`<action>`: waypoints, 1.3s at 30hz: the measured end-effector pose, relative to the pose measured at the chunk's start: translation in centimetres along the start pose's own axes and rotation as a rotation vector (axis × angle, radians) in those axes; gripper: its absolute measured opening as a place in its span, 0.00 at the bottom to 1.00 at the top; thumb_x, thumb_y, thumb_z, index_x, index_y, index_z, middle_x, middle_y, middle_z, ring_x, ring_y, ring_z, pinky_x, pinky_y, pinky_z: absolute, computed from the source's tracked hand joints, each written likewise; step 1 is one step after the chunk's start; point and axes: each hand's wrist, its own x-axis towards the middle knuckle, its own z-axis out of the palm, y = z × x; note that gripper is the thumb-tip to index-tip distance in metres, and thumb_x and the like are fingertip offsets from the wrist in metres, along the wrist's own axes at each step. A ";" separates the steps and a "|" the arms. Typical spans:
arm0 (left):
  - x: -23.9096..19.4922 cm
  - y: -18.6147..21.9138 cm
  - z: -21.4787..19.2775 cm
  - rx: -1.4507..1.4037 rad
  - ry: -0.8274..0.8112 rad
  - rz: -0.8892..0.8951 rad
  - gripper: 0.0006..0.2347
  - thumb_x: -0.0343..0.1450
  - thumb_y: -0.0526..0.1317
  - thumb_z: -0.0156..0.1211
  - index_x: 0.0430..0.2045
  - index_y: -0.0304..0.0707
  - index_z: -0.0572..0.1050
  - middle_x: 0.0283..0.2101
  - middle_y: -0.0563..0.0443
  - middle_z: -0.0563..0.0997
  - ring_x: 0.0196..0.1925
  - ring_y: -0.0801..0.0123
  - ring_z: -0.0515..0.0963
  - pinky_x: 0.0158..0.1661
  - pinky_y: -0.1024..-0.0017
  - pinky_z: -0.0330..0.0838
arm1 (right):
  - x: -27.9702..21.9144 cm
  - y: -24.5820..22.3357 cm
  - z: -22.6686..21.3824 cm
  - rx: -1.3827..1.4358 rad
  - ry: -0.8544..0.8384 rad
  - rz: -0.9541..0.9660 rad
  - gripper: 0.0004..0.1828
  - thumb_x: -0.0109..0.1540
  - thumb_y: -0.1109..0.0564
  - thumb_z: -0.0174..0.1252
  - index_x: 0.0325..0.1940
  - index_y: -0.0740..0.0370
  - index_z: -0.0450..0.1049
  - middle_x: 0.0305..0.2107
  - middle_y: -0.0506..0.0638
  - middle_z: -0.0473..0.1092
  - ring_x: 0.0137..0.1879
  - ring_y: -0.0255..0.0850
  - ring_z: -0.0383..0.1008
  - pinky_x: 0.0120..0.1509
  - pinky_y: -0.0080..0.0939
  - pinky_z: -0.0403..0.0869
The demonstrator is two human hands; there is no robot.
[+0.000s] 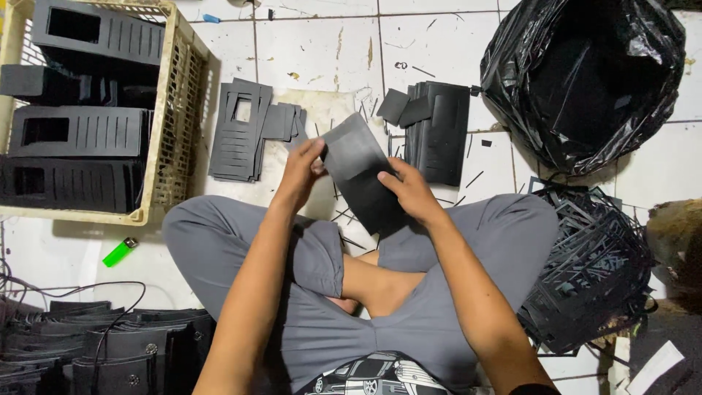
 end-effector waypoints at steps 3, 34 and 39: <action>-1.4 1.1 1.7 -0.080 -0.004 -0.064 0.17 0.73 0.45 0.65 0.48 0.29 0.76 0.42 0.43 0.82 0.41 0.61 0.81 0.46 0.58 0.78 | 0.4 1.6 0.2 0.026 -0.072 0.018 0.19 0.67 0.57 0.55 0.63 0.62 0.73 0.52 0.58 0.75 0.59 0.45 0.71 0.69 0.56 0.66; 1.3 -3.4 0.4 -0.119 0.061 -0.237 0.15 0.78 0.43 0.49 0.43 0.25 0.76 0.35 0.34 0.85 0.33 0.56 0.88 0.34 0.60 0.84 | 1.8 -1.1 5.8 -0.689 0.396 -0.512 0.14 0.53 0.57 0.72 0.37 0.40 0.77 0.44 0.36 0.71 0.60 0.41 0.65 0.61 0.45 0.58; 5.1 -9.9 -2.0 0.159 0.083 -0.187 0.13 0.78 0.41 0.50 0.40 0.26 0.77 0.30 0.43 0.83 0.27 0.67 0.85 0.29 0.70 0.83 | 1.8 0.5 6.4 -0.020 0.361 -0.211 0.12 0.62 0.67 0.64 0.48 0.59 0.74 0.34 0.51 0.78 0.40 0.38 0.77 0.47 0.40 0.76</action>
